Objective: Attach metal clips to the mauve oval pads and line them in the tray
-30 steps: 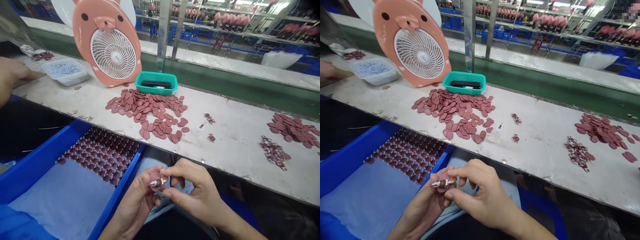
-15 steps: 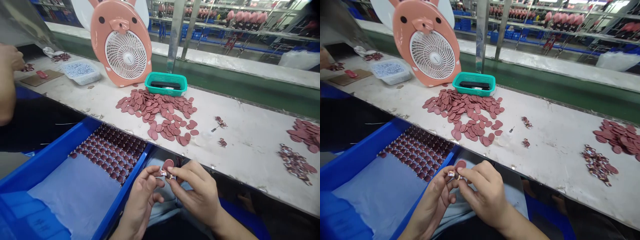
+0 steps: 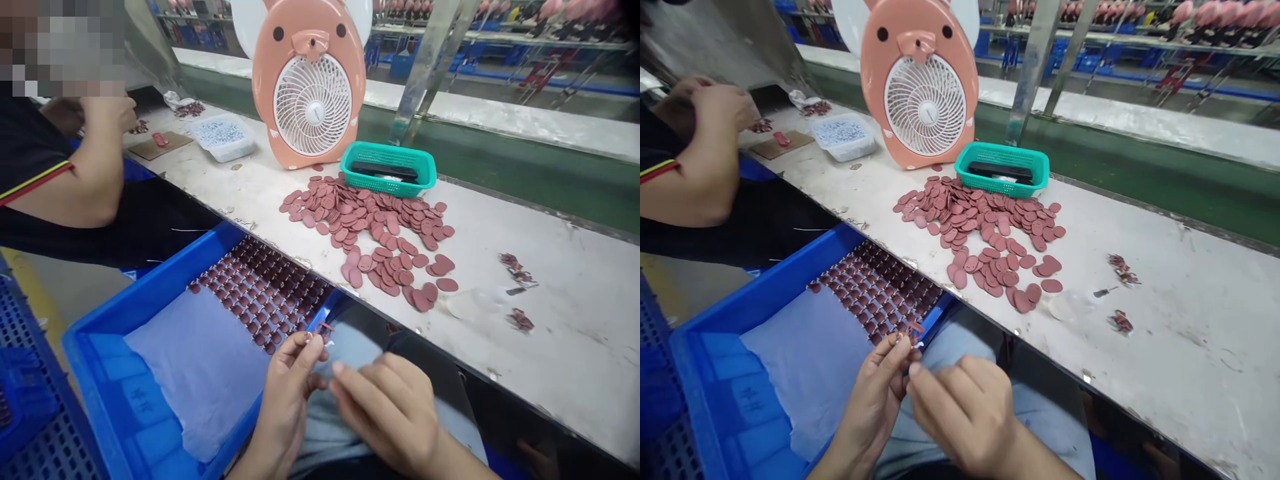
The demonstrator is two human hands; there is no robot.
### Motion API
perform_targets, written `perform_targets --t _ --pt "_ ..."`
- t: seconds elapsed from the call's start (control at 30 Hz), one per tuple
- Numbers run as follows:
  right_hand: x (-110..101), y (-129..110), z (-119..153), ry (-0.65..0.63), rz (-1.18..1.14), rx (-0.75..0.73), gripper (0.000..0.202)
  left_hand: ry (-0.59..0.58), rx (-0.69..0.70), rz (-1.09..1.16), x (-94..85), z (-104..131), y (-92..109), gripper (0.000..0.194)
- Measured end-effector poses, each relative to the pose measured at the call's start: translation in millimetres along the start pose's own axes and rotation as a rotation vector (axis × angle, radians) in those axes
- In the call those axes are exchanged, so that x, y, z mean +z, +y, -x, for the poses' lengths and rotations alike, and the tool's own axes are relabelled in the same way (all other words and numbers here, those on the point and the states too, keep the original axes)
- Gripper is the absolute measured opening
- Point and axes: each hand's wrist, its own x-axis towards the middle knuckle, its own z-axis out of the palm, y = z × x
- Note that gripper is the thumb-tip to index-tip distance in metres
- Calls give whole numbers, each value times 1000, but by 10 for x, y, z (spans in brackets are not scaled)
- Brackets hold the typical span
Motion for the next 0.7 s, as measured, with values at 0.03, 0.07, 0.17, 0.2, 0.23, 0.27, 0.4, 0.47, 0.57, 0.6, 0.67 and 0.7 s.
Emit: perform_targets --t 0.03,0.07,0.17,0.2,0.23,0.27,0.4,0.47,0.57,0.6,0.67,0.7 --pt "-32 -19 12 -16 -21 -30 27 58 40 -59 -103 -96 19 42" --pt "-64 -29 36 -33 -37 -48 27 125 92 -123 -239 -223 48 43" --pt "-128 13 155 -50 -25 -25 26 323 235 -250 -835 -750 211 40" --pt "-134 45 201 -52 -14 -7 26 409 280 -316 -1075 -949 285 38" --pt "-133 81 244 -53 -4 12 27 483 312 -396 -1317 -1144 365 36" --pt "-127 115 283 -54 3 32 27 548 329 -491 -1550 -1328 445 32" --pt "-86 199 373 -61 9 89 27 638 298 -915 -2222 -1866 687 27" --pt "-71 207 382 -75 8 103 26 614 243 -1085 -2379 -2026 735 30" --pt "-54 203 376 -77 10 129 27 592 174 -1255 -2474 -2194 732 35" --pt "-50 202 374 -78 10 136 27 588 159 -1293 -2487 -2239 721 36" --pt "-43 201 375 -80 5 137 27 581 136 -1349 -2499 -2315 695 36" --pt "-40 201 377 -84 4 135 27 580 125 -1368 -2500 -2347 682 36"
